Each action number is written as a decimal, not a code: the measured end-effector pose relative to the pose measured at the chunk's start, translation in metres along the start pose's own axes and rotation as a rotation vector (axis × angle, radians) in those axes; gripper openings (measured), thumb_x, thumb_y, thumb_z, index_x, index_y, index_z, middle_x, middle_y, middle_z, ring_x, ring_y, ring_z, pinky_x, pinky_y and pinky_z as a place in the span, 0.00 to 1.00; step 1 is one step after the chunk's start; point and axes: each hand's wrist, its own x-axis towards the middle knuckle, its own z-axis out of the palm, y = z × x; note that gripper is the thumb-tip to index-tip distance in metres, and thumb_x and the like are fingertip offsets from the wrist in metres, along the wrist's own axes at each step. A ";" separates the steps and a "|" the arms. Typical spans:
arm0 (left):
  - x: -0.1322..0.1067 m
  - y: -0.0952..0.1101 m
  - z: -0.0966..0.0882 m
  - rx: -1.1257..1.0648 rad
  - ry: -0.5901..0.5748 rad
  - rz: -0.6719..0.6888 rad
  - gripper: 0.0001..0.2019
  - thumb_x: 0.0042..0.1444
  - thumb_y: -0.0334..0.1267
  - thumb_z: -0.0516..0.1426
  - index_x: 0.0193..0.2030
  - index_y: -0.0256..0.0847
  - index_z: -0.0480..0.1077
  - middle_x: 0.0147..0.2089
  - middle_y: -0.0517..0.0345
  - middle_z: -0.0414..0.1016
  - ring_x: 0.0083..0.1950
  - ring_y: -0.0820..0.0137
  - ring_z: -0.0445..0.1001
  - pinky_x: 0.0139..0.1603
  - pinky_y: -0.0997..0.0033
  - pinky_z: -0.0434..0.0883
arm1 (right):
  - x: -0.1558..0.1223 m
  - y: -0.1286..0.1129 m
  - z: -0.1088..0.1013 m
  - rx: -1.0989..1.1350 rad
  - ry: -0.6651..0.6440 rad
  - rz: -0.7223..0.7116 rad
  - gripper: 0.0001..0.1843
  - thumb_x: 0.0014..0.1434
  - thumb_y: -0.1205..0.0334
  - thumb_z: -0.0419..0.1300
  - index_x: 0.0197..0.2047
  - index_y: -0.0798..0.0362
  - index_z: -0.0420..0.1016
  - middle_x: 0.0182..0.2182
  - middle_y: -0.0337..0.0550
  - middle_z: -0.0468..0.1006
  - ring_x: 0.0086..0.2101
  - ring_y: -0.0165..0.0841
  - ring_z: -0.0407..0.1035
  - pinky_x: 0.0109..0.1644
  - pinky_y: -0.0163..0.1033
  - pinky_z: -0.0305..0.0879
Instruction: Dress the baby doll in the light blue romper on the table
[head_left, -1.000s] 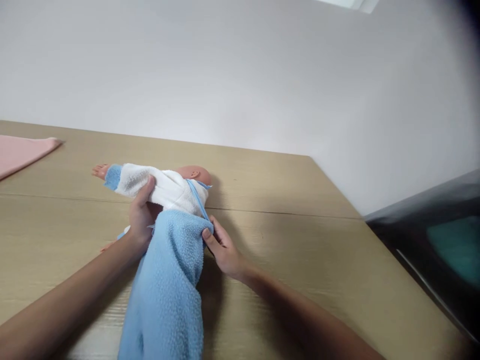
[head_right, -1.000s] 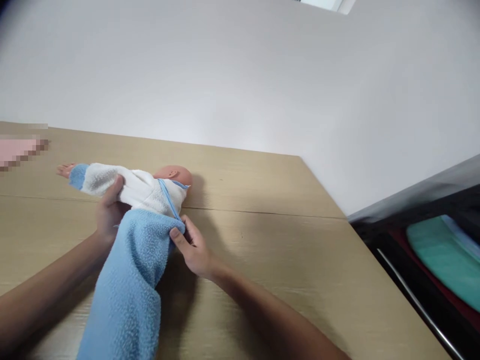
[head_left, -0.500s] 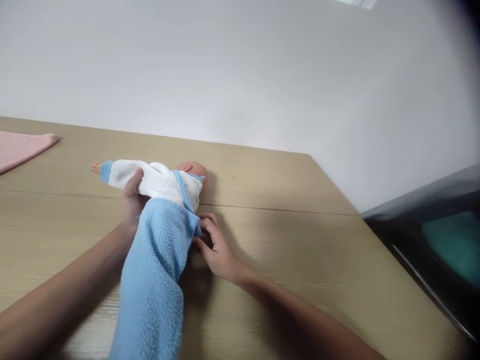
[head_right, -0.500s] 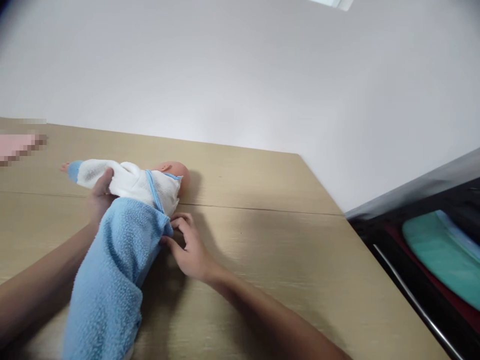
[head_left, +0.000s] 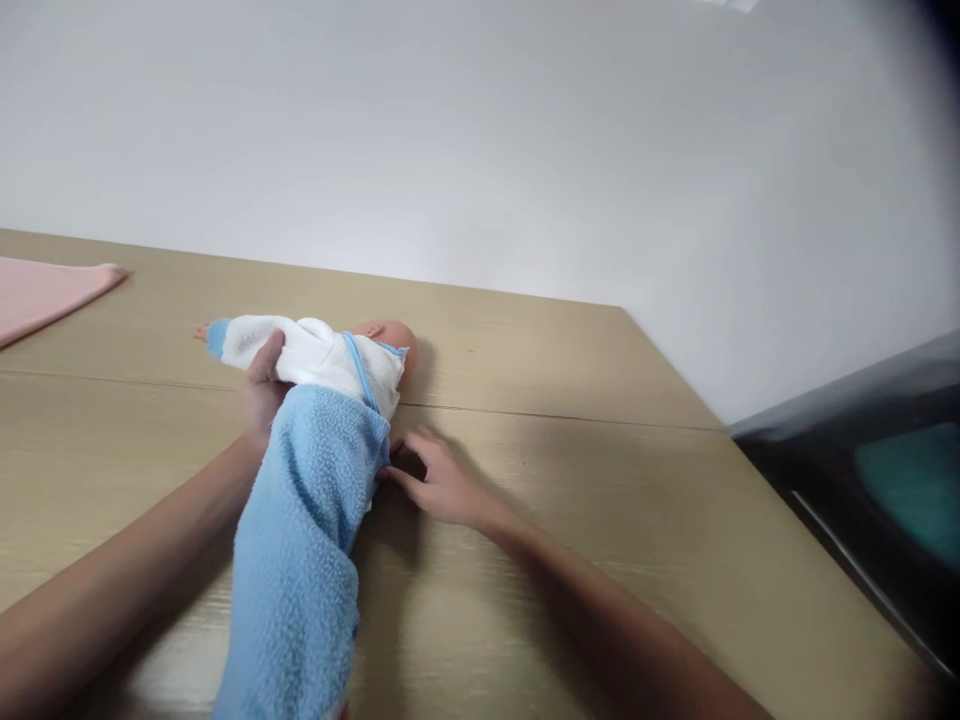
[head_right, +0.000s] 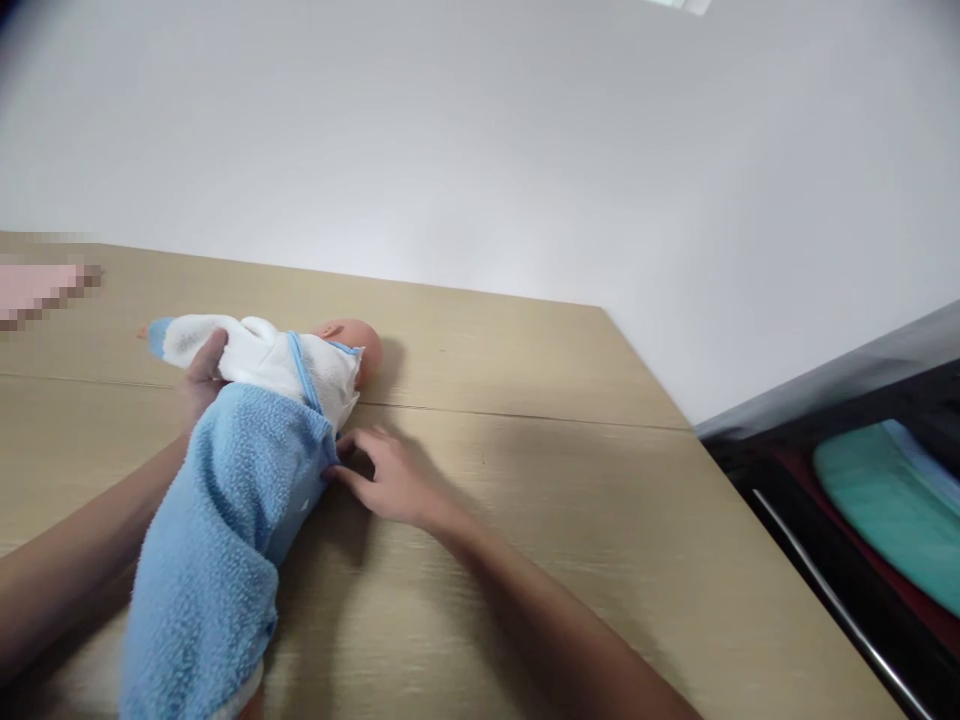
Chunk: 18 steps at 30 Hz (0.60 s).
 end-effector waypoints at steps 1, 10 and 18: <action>0.001 -0.001 -0.001 -0.009 -0.003 0.012 0.07 0.71 0.40 0.66 0.52 0.43 0.78 0.47 0.62 0.92 0.69 0.49 0.84 0.82 0.38 0.71 | 0.001 0.001 0.001 -0.055 0.092 0.007 0.11 0.77 0.49 0.67 0.46 0.47 0.79 0.47 0.46 0.84 0.50 0.43 0.75 0.58 0.51 0.71; -0.012 -0.010 0.013 0.124 -0.158 -0.093 0.16 0.67 0.51 0.67 0.53 0.43 0.81 0.50 0.54 0.91 0.67 0.48 0.84 0.74 0.51 0.78 | -0.015 -0.034 -0.008 0.306 0.388 0.300 0.20 0.75 0.40 0.62 0.55 0.48 0.76 0.54 0.49 0.81 0.52 0.42 0.77 0.59 0.51 0.75; -0.033 -0.031 0.033 0.526 -0.277 0.113 0.23 0.58 0.56 0.74 0.51 0.41 0.83 0.57 0.51 0.90 0.68 0.49 0.83 0.73 0.56 0.75 | -0.042 -0.098 -0.048 0.635 0.277 0.404 0.48 0.70 0.18 0.56 0.78 0.42 0.69 0.72 0.55 0.75 0.62 0.50 0.77 0.68 0.57 0.73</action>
